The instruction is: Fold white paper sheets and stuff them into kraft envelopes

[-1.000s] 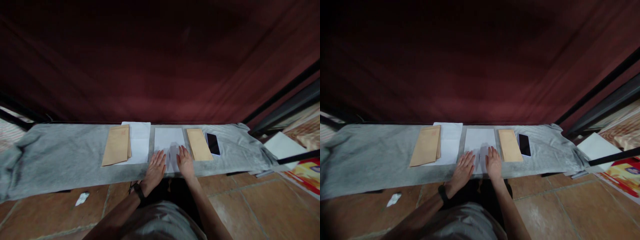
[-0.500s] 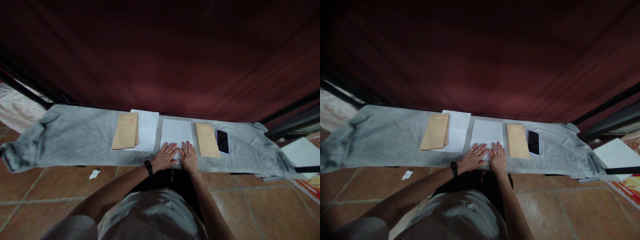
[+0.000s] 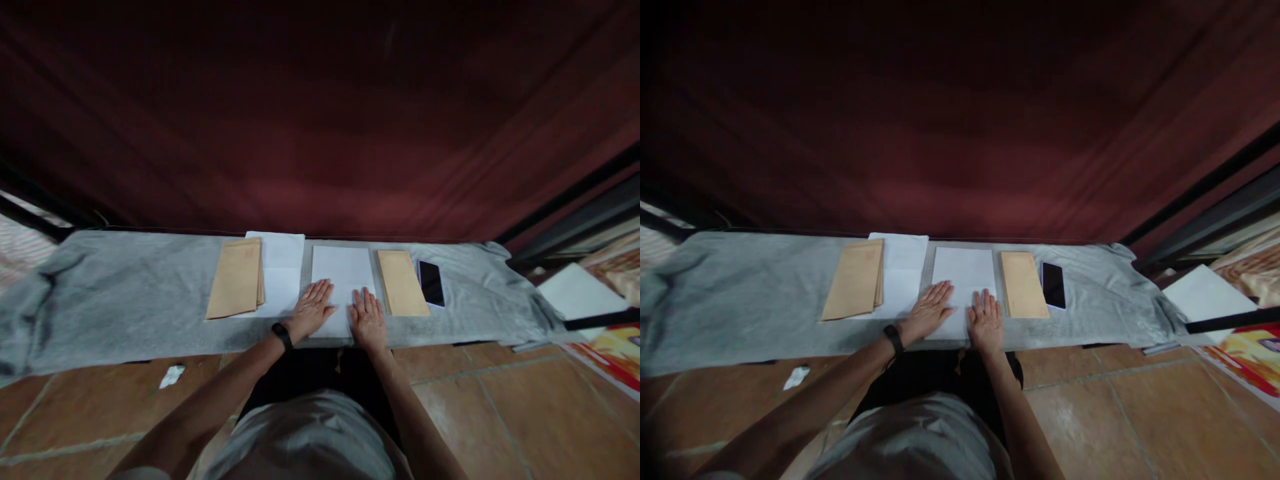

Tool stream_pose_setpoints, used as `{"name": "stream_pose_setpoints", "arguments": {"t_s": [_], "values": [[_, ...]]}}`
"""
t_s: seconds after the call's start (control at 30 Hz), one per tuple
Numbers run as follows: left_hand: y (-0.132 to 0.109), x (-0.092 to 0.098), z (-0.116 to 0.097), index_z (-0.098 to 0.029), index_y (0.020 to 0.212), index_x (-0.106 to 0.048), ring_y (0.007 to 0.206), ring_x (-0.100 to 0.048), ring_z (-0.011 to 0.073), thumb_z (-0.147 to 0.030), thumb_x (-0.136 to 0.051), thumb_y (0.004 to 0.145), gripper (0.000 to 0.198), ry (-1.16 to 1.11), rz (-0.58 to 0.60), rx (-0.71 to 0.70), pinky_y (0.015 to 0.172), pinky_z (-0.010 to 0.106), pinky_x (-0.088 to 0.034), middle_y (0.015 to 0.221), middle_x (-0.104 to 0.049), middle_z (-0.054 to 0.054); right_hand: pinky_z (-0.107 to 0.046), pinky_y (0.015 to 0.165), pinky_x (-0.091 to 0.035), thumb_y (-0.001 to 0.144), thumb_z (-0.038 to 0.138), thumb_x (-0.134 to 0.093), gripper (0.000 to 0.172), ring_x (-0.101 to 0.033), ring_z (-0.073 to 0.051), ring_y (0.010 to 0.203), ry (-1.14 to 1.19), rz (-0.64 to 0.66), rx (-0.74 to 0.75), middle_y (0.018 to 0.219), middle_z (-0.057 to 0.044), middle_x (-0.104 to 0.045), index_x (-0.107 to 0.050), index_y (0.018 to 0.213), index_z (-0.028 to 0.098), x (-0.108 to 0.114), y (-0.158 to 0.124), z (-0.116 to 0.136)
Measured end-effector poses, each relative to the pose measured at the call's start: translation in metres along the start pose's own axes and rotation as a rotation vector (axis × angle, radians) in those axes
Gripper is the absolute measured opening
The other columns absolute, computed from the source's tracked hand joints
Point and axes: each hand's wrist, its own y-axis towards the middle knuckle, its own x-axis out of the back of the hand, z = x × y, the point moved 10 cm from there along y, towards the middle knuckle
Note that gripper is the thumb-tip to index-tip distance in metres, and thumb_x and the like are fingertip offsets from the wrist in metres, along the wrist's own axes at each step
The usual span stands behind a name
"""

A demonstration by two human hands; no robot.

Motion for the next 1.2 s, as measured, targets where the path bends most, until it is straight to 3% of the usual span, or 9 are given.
{"name": "stream_pose_setpoints", "arguments": {"t_s": [0.13,0.3,0.4,0.63,0.8,0.9,0.97,1.07,1.2], "values": [[0.007,0.001,0.006,-0.006,0.150,-0.038,0.150,-0.029,0.0279,-0.037,-0.038,0.100,0.059,0.015,-0.034,0.101,0.123,0.046,-0.022,0.158,-0.035,0.019,-0.050,0.116,-0.030,0.103,0.036,-0.039,0.051,-0.037,-0.030,0.145,0.001,0.026,-0.018,0.159,-0.014,-0.037,-0.042,0.151,0.019,0.000,0.002,-0.001],[0.016,-0.008,-0.027,-0.011,0.152,-0.037,0.150,-0.028,0.0251,-0.028,-0.034,0.099,0.056,-0.012,-0.045,0.034,0.123,0.047,-0.023,0.158,-0.038,0.014,-0.045,0.118,-0.031,0.105,0.033,-0.029,0.051,-0.036,-0.026,0.146,0.101,0.081,0.014,0.156,-0.014,-0.042,-0.044,0.149,0.012,-0.003,0.021,0.011],[0.024,-0.013,-0.035,-0.012,0.153,-0.036,0.149,-0.031,0.0244,-0.024,-0.032,0.098,0.056,-0.013,-0.034,0.015,0.123,0.048,-0.023,0.156,-0.042,0.013,-0.045,0.119,-0.029,0.106,0.034,-0.029,0.050,-0.035,-0.024,0.147,0.125,0.140,0.079,0.157,-0.012,-0.042,-0.044,0.149,0.014,-0.012,0.035,0.025],[0.024,-0.006,-0.003,-0.009,0.153,-0.034,0.150,-0.028,0.0249,-0.029,-0.034,0.099,0.058,0.004,-0.103,0.074,0.123,0.044,-0.024,0.159,-0.036,0.015,-0.047,0.119,-0.028,0.104,0.036,-0.040,0.052,-0.035,-0.028,0.146,0.034,0.107,0.017,0.158,-0.015,-0.038,-0.042,0.150,0.014,-0.018,0.041,0.014],[0.022,-0.010,0.028,-0.001,0.151,-0.036,0.150,-0.027,0.0280,-0.030,-0.033,0.099,0.060,0.063,-0.043,0.268,0.123,0.046,-0.024,0.159,-0.033,0.019,-0.049,0.117,-0.030,0.104,0.038,-0.039,0.055,-0.038,-0.030,0.145,-0.020,0.033,-0.062,0.158,-0.018,-0.037,-0.038,0.152,0.011,-0.013,0.036,-0.003],[0.026,-0.009,0.034,0.001,0.149,-0.039,0.150,-0.026,0.0291,-0.027,-0.032,0.098,0.058,0.096,-0.040,0.335,0.123,0.047,-0.022,0.158,-0.034,0.020,-0.048,0.117,-0.030,0.104,0.038,-0.038,0.057,-0.037,-0.030,0.145,-0.039,0.019,-0.087,0.157,-0.020,-0.037,-0.038,0.152,0.008,-0.012,0.034,-0.006],[0.036,-0.008,0.025,-0.002,0.150,-0.039,0.151,-0.025,0.0278,-0.027,-0.031,0.099,0.057,0.094,-0.047,0.296,0.124,0.047,-0.019,0.159,-0.035,0.018,-0.048,0.117,-0.029,0.104,0.037,-0.039,0.057,-0.036,-0.031,0.146,-0.047,0.012,-0.084,0.157,-0.021,-0.037,-0.038,0.152,0.006,-0.013,0.033,-0.006],[0.061,-0.014,-0.004,-0.011,0.153,-0.037,0.151,-0.025,0.0248,-0.027,-0.029,0.101,0.055,0.054,-0.015,0.129,0.125,0.046,-0.014,0.160,-0.036,0.011,-0.049,0.118,-0.028,0.103,0.034,-0.040,0.056,-0.035,-0.032,0.146,-0.044,-0.008,-0.072,0.157,-0.022,-0.037,-0.039,0.151,0.005,-0.012,0.033,-0.003],[0.096,-0.029,-0.026,-0.020,0.156,-0.031,0.150,-0.029,0.0250,-0.032,-0.030,0.102,0.055,0.002,0.064,0.004,0.124,0.048,-0.018,0.160,-0.036,0.007,-0.049,0.118,-0.028,0.102,0.028,-0.039,0.052,-0.036,-0.030,0.146,-0.035,-0.038,-0.065,0.156,-0.020,-0.040,-0.042,0.150,0.008,-0.011,0.032,-0.003]]}}
